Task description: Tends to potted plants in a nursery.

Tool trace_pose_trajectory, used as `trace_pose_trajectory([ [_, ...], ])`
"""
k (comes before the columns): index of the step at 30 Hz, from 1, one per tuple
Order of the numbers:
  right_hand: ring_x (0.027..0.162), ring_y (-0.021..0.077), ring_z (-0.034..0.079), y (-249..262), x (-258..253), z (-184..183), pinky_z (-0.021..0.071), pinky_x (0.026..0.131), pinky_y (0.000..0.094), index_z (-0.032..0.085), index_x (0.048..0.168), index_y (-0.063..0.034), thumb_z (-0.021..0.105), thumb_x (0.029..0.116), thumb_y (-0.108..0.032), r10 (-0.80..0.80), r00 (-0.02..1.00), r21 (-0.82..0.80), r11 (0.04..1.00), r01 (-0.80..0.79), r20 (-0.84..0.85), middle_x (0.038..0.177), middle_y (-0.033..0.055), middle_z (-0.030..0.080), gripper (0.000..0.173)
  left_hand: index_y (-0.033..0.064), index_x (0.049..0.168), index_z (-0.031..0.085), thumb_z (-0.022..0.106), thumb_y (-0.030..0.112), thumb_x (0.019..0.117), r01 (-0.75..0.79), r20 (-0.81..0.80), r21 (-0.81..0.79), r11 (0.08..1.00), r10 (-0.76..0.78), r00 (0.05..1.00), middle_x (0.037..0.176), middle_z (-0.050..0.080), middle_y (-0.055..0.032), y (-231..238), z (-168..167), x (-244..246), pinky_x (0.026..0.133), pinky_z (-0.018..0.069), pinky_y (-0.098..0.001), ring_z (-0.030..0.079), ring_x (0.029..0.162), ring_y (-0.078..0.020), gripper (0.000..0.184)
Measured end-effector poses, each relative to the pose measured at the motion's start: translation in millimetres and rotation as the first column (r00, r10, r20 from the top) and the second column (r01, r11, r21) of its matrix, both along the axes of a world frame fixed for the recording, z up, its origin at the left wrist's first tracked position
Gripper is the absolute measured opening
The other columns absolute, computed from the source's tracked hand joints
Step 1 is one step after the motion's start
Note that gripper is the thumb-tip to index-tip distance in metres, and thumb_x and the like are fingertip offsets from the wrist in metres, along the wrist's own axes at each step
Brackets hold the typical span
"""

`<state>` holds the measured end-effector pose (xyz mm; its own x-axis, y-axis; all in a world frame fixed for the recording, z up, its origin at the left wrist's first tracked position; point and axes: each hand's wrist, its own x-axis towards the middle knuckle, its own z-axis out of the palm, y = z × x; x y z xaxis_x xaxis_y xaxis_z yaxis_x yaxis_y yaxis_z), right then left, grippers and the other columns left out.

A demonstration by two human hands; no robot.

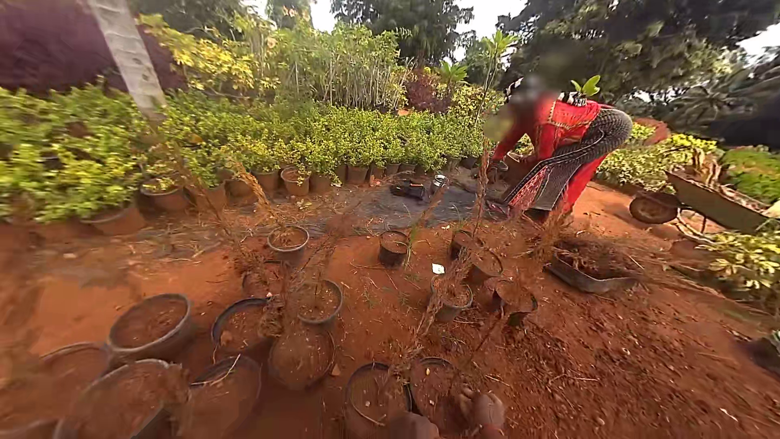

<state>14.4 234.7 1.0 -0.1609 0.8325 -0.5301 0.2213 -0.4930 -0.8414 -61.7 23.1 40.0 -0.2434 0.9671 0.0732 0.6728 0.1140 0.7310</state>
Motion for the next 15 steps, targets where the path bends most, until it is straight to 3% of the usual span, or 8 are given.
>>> trace_pose_trajectory([
  [2, 0.073, 0.0248, 0.070, 3.2, -4.2, 4.7, 0.0580, 0.061, 0.0394, 0.028, 0.152, -0.0005, 0.040, 0.1087, -0.013, -0.119, 0.991, 0.022, 0.993, 0.120, -0.055, 0.108, 0.0227, 0.068, 0.047, 0.0007, 0.090, 0.072, 0.045, 0.043, 0.1075, -0.122, -0.008, 0.086, 0.989, 0.123, 0.992, 0.091, 0.074, -0.0158, -5.0, 23.6, -19.6, 0.088, 0.0574, -0.0501, 0.073, 0.092, -0.0292, 0.053],
  [4, 0.072, 0.0220, 0.068, 3.6, -5.6, 18.6, 0.0555, 0.059, 0.0365, 0.032, 0.150, -0.0010, 0.037, 0.1096, -0.015, -0.186, 0.977, 0.022, 0.982, 0.189, -0.101, 0.107, 0.0205, 0.067, 0.043, -0.0001, 0.085, 0.072, 0.044, 0.039, 0.1051, -0.307, 0.009, 0.251, 0.918, 0.315, 0.949, 0.083, 0.074, -0.0147, -11.4, 45.8, -44.6, 0.082, 0.0586, -0.0473, 0.074, 0.083, -0.0264, 0.052],
  [7, 0.071, 0.0198, 0.066, 1.3, -6.2, 37.9, 0.0528, 0.057, 0.0340, 0.035, 0.148, -0.0014, 0.034, 0.1111, -0.018, -0.197, 0.965, 0.039, 0.978, 0.206, -0.175, 0.107, 0.0190, 0.066, 0.040, 0.0005, 0.084, 0.074, 0.043, 0.034, 0.1021, -0.581, 0.182, 0.440, 0.685, 0.566, 0.804, 0.076, 0.073, -0.0091, -27.2, 76.0, -87.5, 0.073, 0.0607, -0.0389, 0.072, 0.072, -0.0176, 0.049],
  [10, 0.069, 0.0197, 0.065, -0.8, -7.2, 53.6, 0.0514, 0.054, 0.0327, 0.038, 0.146, -0.0030, 0.034, 0.1105, -0.020, -0.222, 0.940, 0.029, 0.971, 0.237, -0.258, 0.106, 0.0178, 0.067, 0.039, 0.0014, 0.087, 0.071, 0.041, 0.028, 0.1049, -0.692, 0.319, 0.498, 0.523, 0.631, 0.707, 0.076, 0.070, -0.0056, -42.5, 121.8, -108.3, 0.064, 0.0586, -0.0338, 0.066, 0.064, -0.0131, 0.044],
  [13, 0.067, 0.0187, 0.063, -2.4, -7.7, 70.0, 0.0499, 0.053, 0.0316, 0.039, 0.145, -0.0046, 0.033, 0.1120, -0.024, -0.245, 0.921, 0.022, 0.964, 0.264, -0.304, 0.103, 0.0165, 0.065, 0.039, 0.0003, 0.089, 0.071, 0.036, 0.029, 0.1071, -0.693, 0.296, 0.532, 0.487, 0.659, 0.691, 0.076, 0.071, -0.0074, -40.3, 161.2, -122.0, 0.062, 0.0571, -0.0350, 0.066, 0.062, -0.0141, 0.048],
  [15, 0.066, 0.0191, 0.063, -4.2, -7.7, 80.1, 0.0507, 0.053, 0.0327, 0.040, 0.144, -0.0052, 0.033, 0.1119, -0.026, -0.234, 0.911, 0.022, 0.966, 0.257, -0.341, 0.101, 0.0161, 0.064, 0.039, -0.0015, 0.089, 0.072, 0.038, 0.025, 0.1052, -0.662, 0.249, 0.520, 0.540, 0.645, 0.722, 0.077, 0.072, -0.0096, -31.3, 188.0, -131.2, 0.068, 0.0590, -0.0411, 0.068, 0.066, -0.0179, 0.046],
])
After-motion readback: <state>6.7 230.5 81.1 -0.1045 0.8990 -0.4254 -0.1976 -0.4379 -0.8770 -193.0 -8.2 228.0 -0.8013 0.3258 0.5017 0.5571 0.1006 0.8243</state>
